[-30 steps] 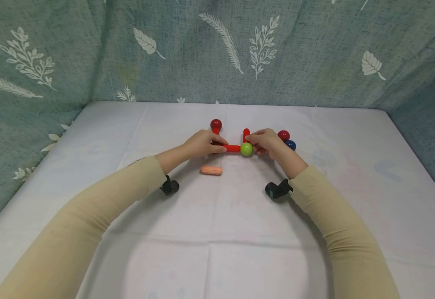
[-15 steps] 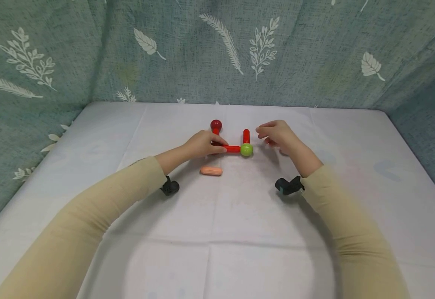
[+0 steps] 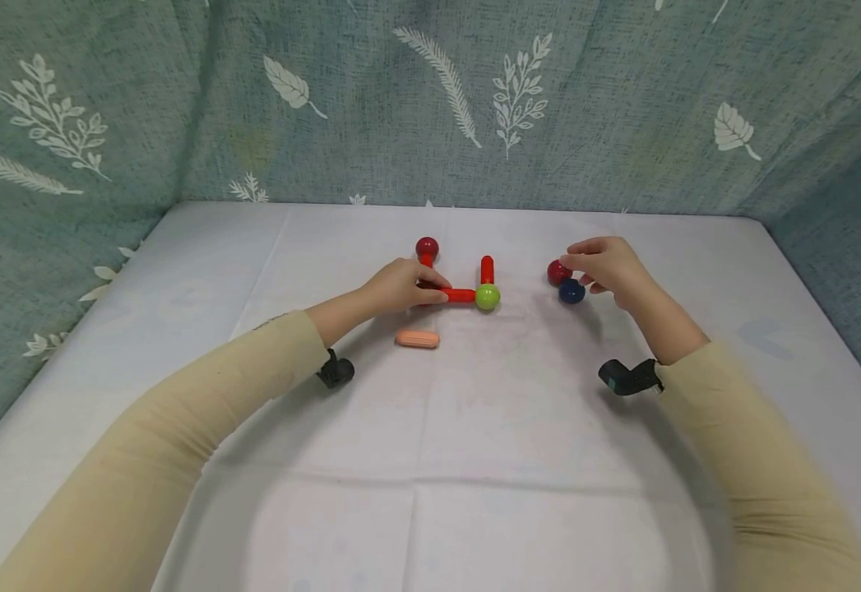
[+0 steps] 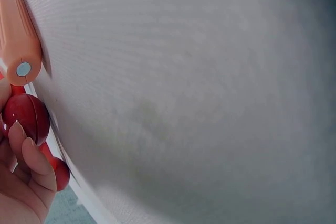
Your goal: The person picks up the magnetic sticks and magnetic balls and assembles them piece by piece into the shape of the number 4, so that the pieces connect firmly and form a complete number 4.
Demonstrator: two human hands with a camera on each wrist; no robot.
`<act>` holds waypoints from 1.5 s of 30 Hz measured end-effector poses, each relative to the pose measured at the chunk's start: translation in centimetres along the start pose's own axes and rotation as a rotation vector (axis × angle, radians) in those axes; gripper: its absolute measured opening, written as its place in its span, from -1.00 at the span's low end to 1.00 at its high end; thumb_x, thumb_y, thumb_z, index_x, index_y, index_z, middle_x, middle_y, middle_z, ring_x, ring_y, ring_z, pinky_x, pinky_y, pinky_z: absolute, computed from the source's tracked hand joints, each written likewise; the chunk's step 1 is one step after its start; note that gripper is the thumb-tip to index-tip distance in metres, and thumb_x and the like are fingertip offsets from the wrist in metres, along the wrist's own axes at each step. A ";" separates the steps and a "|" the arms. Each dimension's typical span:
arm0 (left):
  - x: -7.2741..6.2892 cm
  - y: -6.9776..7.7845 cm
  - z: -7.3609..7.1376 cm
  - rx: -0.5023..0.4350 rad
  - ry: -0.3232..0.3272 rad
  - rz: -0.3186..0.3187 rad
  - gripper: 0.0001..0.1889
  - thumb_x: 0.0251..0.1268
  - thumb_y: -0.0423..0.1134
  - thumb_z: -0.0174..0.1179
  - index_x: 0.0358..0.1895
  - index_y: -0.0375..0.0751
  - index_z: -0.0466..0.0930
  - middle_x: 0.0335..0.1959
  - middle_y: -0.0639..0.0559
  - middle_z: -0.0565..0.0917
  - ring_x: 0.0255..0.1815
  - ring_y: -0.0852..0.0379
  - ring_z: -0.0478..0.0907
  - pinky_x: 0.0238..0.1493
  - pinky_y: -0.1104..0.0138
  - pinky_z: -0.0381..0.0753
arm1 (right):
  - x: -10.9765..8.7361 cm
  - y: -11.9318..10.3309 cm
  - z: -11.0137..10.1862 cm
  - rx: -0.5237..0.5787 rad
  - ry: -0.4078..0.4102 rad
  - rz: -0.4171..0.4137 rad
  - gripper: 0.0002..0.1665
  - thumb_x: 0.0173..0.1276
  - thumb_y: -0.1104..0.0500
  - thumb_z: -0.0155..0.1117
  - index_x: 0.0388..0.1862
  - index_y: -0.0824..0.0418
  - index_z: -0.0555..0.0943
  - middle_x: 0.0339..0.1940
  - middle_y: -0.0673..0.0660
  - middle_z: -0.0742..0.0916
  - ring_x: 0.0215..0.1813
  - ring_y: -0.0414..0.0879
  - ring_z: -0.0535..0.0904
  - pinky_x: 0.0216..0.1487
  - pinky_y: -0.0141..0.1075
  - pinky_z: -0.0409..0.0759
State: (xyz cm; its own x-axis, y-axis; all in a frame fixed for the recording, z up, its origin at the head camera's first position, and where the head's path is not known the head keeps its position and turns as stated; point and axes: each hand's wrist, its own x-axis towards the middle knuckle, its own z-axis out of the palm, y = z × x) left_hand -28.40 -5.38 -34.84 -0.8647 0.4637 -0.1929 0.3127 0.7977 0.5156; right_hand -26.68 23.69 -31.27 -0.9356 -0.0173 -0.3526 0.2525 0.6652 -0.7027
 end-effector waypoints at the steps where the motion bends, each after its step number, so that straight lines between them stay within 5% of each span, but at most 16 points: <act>1: 0.0 0.0 0.0 -0.001 0.000 -0.001 -0.70 0.22 -0.10 0.19 0.01 -0.03 0.62 -0.07 0.09 0.63 -0.28 0.17 0.40 -0.27 0.41 0.36 | -0.1 0.3 -0.1 -0.014 -0.006 0.008 -0.24 0.32 -0.16 0.07 0.31 0.29 0.27 0.20 0.33 0.44 -0.07 0.05 0.39 -0.22 -0.39 0.45; 5: 0.0 0.0 0.0 0.001 0.000 0.000 -0.69 0.22 -0.10 0.19 0.01 -0.03 0.62 -0.07 0.09 0.63 -0.28 0.17 0.40 -0.27 0.42 0.36 | -0.2 1.4 0.0 -0.059 -0.030 0.028 -0.21 0.31 -0.15 0.09 0.32 0.34 0.23 0.15 0.34 0.44 -0.06 0.08 0.38 -0.21 -0.35 0.45; 13: 0.1 -0.1 0.0 0.001 -0.008 -0.005 -0.69 0.22 -0.09 0.18 0.02 -0.02 0.61 -0.05 0.09 0.62 -0.27 0.17 0.40 -0.26 0.41 0.36 | 0.1 2.7 0.7 -0.055 -0.052 0.076 -0.26 0.29 -0.08 0.13 0.28 0.35 0.24 -0.43 0.06 0.55 -0.41 -0.12 0.42 -0.32 -0.33 0.44; 21: 0.1 -0.2 0.2 -0.003 -0.006 -0.013 -0.69 0.21 -0.09 0.19 0.02 -0.02 0.61 -0.06 0.10 0.62 -0.26 0.17 0.40 -0.27 0.41 0.35 | 0.1 3.1 1.4 -0.019 -0.045 0.089 -0.24 0.28 -0.05 0.17 0.28 0.36 0.20 -0.14 0.22 0.54 -0.39 -0.19 0.50 -0.33 -0.37 0.51; 29: 0.2 -0.1 0.1 -0.003 -0.002 -0.002 -0.70 0.22 -0.10 0.19 0.01 -0.03 0.61 -0.06 0.09 0.62 -0.27 0.17 0.40 -0.26 0.41 0.36 | -0.2 2.9 1.4 -0.002 -0.037 0.065 -0.27 0.29 -0.03 0.16 0.27 0.39 0.23 -0.23 0.16 0.58 -0.43 -0.24 0.52 -0.33 -0.38 0.54; 45: 0.2 -0.1 0.2 -0.012 -0.004 0.008 -0.70 0.22 -0.11 0.19 0.00 -0.04 0.62 -0.05 0.09 0.62 -0.26 0.17 0.40 -0.23 0.40 0.37 | -0.3 0.6 1.3 0.046 -0.060 0.000 -0.24 0.27 -0.11 0.17 0.26 0.36 0.26 -0.04 0.20 0.58 -0.38 -0.24 0.58 -0.21 -0.34 0.57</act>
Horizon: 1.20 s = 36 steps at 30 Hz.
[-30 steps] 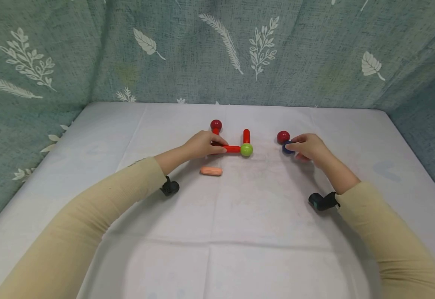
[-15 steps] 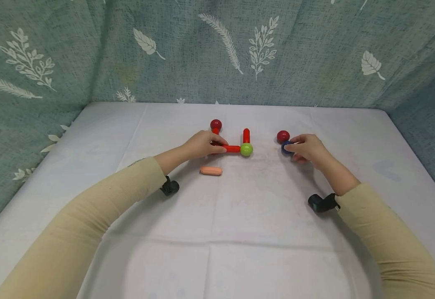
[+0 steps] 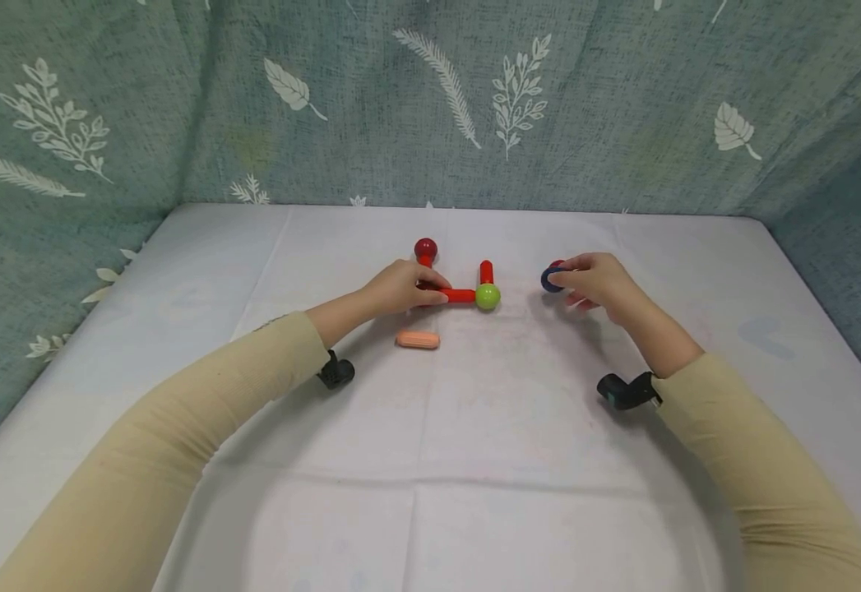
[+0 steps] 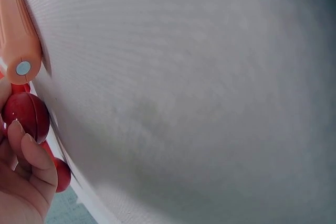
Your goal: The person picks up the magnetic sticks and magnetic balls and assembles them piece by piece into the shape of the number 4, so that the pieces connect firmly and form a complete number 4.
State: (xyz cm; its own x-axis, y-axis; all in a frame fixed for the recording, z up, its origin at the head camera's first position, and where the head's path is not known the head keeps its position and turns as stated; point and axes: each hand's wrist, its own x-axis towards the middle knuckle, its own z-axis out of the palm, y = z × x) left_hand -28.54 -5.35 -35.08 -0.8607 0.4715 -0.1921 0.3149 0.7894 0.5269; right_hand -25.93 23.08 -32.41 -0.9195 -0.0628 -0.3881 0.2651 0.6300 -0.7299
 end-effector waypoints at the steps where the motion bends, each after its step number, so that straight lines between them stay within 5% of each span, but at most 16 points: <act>1: 0.0 0.0 0.0 0.002 -0.001 0.000 -0.70 0.22 -0.11 0.19 0.00 -0.04 0.62 -0.05 0.09 0.62 -0.25 0.17 0.40 -0.22 0.40 0.37 | 0.0 -0.2 0.1 0.005 -0.003 -0.010 -0.25 0.27 -0.10 0.17 0.25 0.36 0.27 -0.06 0.19 0.60 -0.38 -0.24 0.58 -0.21 -0.34 0.58; 13: 0.1 0.6 -0.6 0.014 -0.028 -0.022 -0.65 0.18 -0.11 0.22 0.06 0.01 0.59 -0.02 0.12 0.61 -0.21 0.18 0.44 -0.21 0.38 0.43 | 1.5 -3.5 2.4 0.079 -0.006 -0.052 -0.32 0.36 -0.01 0.09 0.32 0.32 0.21 0.13 0.36 0.51 -0.34 -0.18 0.64 -0.25 -0.40 0.59; 19: 0.3 1.9 -0.6 0.010 0.011 -0.013 -0.62 0.17 -0.06 0.22 0.09 0.05 0.57 0.00 0.16 0.61 0.03 0.21 0.46 -0.03 0.35 0.44 | 3.0 -4.5 3.3 0.132 -0.009 -0.033 -0.33 0.40 0.01 0.03 0.37 0.29 0.17 0.18 0.32 0.48 -0.27 -0.15 0.62 -0.17 -0.37 0.58; 25: 0.9 3.6 0.2 0.069 0.028 0.028 -0.63 0.20 -0.02 0.19 0.08 0.08 0.57 0.02 0.16 0.61 0.00 0.22 0.48 -0.07 0.36 0.47 | 4.7 -5.2 4.2 0.198 -0.007 0.020 -0.33 0.41 0.01 0.00 0.38 0.29 0.15 0.21 0.28 0.44 -0.18 -0.11 0.55 -0.02 -0.32 0.54; 29: 1.4 4.4 0.7 0.095 0.044 0.045 -0.66 0.20 -0.03 0.19 0.04 0.06 0.60 0.00 0.17 0.61 0.03 0.24 0.47 -0.06 0.37 0.47 | 5.6 -5.2 4.6 0.287 -0.020 0.045 -0.32 0.41 0.03 -0.01 0.39 0.31 0.13 0.12 0.26 0.47 -0.35 -0.23 0.57 -0.18 -0.40 0.58; 36: 1.8 4.6 1.6 0.172 0.049 0.075 -0.60 0.19 0.04 0.17 0.11 0.11 0.55 -0.13 0.16 0.64 -0.21 0.25 0.47 -0.27 0.43 0.45 | 6.6 -5.1 4.8 0.405 -0.027 0.073 -0.35 0.42 0.04 -0.03 0.39 0.28 0.14 -0.18 0.10 0.52 -0.49 -0.29 0.55 -0.33 -0.44 0.57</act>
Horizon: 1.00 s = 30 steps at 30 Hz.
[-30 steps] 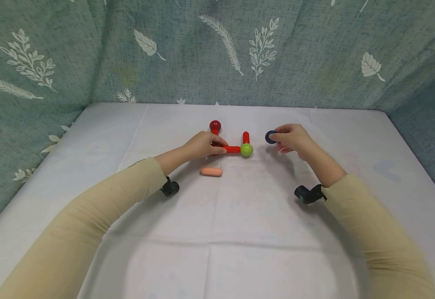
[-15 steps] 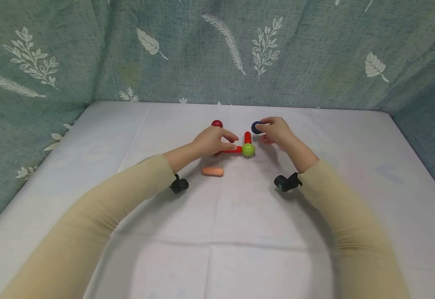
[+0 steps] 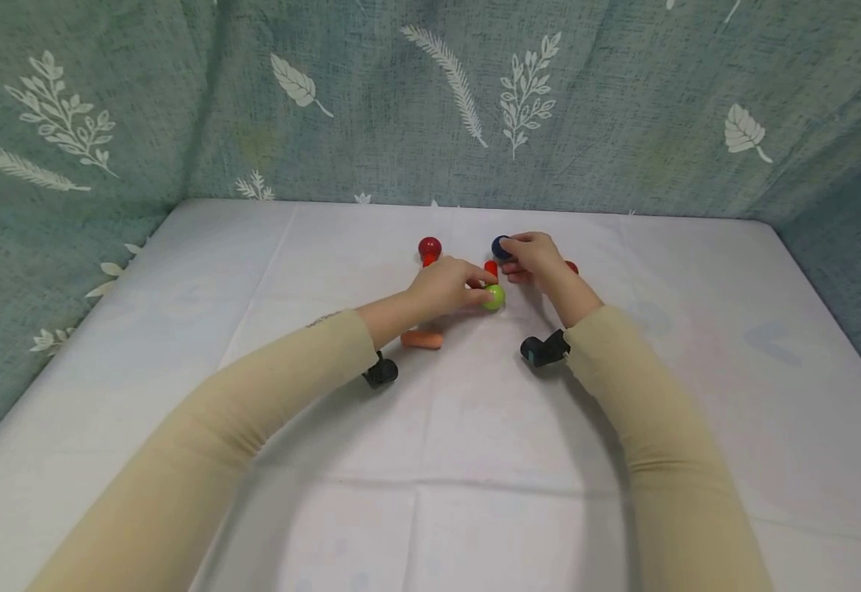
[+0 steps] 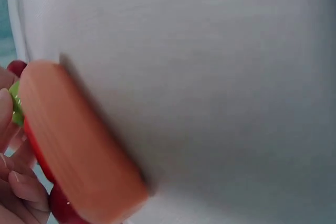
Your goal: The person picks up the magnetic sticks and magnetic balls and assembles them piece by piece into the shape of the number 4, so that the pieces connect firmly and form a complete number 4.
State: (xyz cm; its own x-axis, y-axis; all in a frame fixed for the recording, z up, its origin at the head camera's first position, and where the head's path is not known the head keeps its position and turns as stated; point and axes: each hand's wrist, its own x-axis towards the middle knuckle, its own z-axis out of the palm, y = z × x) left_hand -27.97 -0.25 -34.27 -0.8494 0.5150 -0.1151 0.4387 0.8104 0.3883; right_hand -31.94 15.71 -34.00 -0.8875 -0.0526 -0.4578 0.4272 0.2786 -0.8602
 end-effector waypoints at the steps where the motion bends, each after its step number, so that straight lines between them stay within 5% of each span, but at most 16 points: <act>1: 0.0 0.0 0.1 0.010 -0.001 0.002 -0.59 0.19 0.04 0.16 0.12 0.11 0.54 -0.15 0.15 0.64 -0.22 0.26 0.47 -0.27 0.43 0.45 | 0.1 0.0 0.0 0.005 -0.001 0.003 -0.35 0.42 0.03 -0.03 0.39 0.28 0.15 -0.20 0.09 0.52 -0.49 -0.29 0.54 -0.33 -0.44 0.57; 10: -0.3 0.3 0.2 -0.007 0.011 -0.016 -0.60 0.15 0.02 0.21 0.08 0.10 0.57 -0.24 0.15 0.64 -0.25 0.26 0.47 -0.34 0.46 0.42 | 0.7 0.2 -0.3 0.016 -0.007 0.021 -0.33 0.39 -0.01 0.01 0.37 0.26 0.19 -0.25 0.09 0.47 -0.49 -0.27 0.53 -0.34 -0.44 0.58; 30: -0.2 0.2 0.3 -0.043 0.021 -0.011 -0.62 0.13 0.01 0.23 0.04 0.08 0.60 -0.23 0.16 0.66 -0.26 0.28 0.49 -0.32 0.46 0.44 | 1.2 0.0 -0.6 -0.182 -0.090 -0.032 -0.36 0.43 0.01 -0.04 0.35 0.34 0.20 -0.38 0.04 0.50 -0.45 -0.25 0.49 -0.33 -0.45 0.56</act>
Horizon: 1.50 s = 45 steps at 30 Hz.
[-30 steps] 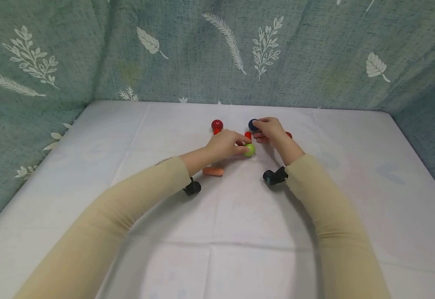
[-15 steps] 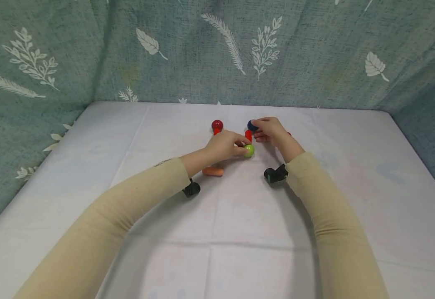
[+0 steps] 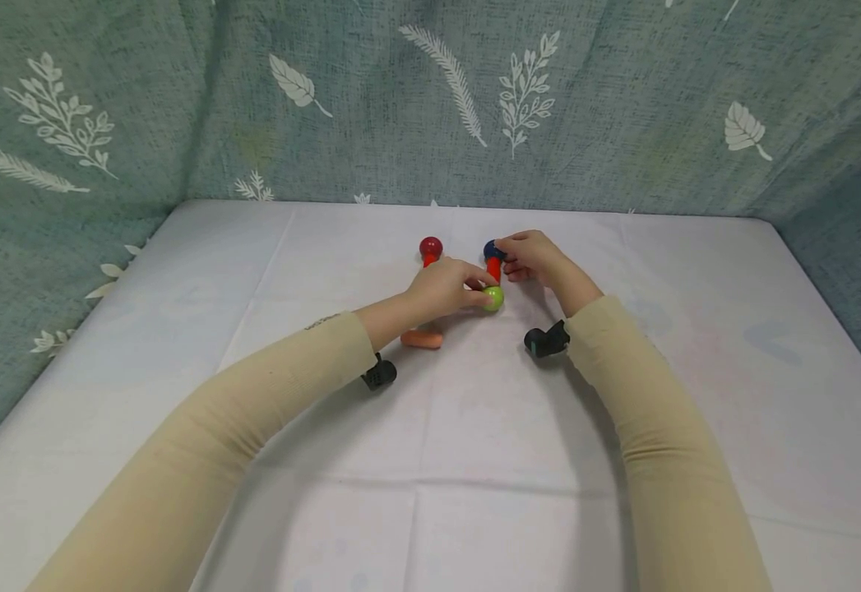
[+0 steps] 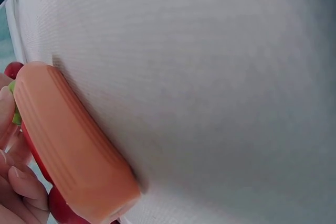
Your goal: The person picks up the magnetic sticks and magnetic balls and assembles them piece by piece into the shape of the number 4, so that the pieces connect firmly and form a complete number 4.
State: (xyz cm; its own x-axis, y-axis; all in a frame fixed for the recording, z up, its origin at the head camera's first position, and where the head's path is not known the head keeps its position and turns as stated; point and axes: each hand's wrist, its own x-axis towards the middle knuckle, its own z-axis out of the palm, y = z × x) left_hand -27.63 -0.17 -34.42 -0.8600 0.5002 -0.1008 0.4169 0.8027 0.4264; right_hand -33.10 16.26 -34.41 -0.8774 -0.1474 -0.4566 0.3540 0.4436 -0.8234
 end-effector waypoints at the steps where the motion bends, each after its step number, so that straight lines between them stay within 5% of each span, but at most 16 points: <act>1: 0.0 0.0 0.0 0.001 -0.001 0.000 -0.62 0.13 0.01 0.23 0.04 0.08 0.60 -0.23 0.16 0.66 -0.25 0.28 0.50 -0.32 0.46 0.44 | 0.0 0.0 0.0 -0.003 -0.001 -0.002 -0.37 0.43 0.01 -0.04 0.35 0.34 0.21 -0.39 0.04 0.50 -0.45 -0.25 0.49 -0.33 -0.45 0.56; 35: -0.1 0.0 -0.3 -0.014 -0.030 0.004 -0.61 0.15 0.01 0.22 0.06 0.05 0.58 -0.16 0.12 0.66 -0.19 0.24 0.51 -0.26 0.43 0.47 | 0.0 0.3 0.2 -0.033 -0.057 -0.049 -0.40 0.46 0.02 -0.11 0.40 0.22 0.16 -0.31 0.02 0.46 -0.35 -0.26 0.43 -0.27 -0.49 0.51; 45: -0.6 -0.7 -1.9 -0.014 0.007 -0.038 -0.64 0.19 -0.04 0.21 0.07 0.05 0.57 -0.16 0.10 0.65 -0.23 0.24 0.52 -0.30 0.41 0.49 | 0.1 0.5 0.1 -0.061 -0.056 -0.042 -0.33 0.47 -0.02 -0.14 0.42 0.28 0.07 -0.17 0.08 0.42 -0.28 -0.23 0.41 -0.21 -0.49 0.50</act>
State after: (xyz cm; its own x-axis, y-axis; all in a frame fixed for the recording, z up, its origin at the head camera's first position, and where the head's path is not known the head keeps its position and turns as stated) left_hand -27.99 -1.63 -32.98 -0.8772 0.4672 -0.1108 0.3800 0.8165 0.4346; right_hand -32.94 16.33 -34.86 -0.8710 -0.2149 -0.4419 0.2957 0.4889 -0.8207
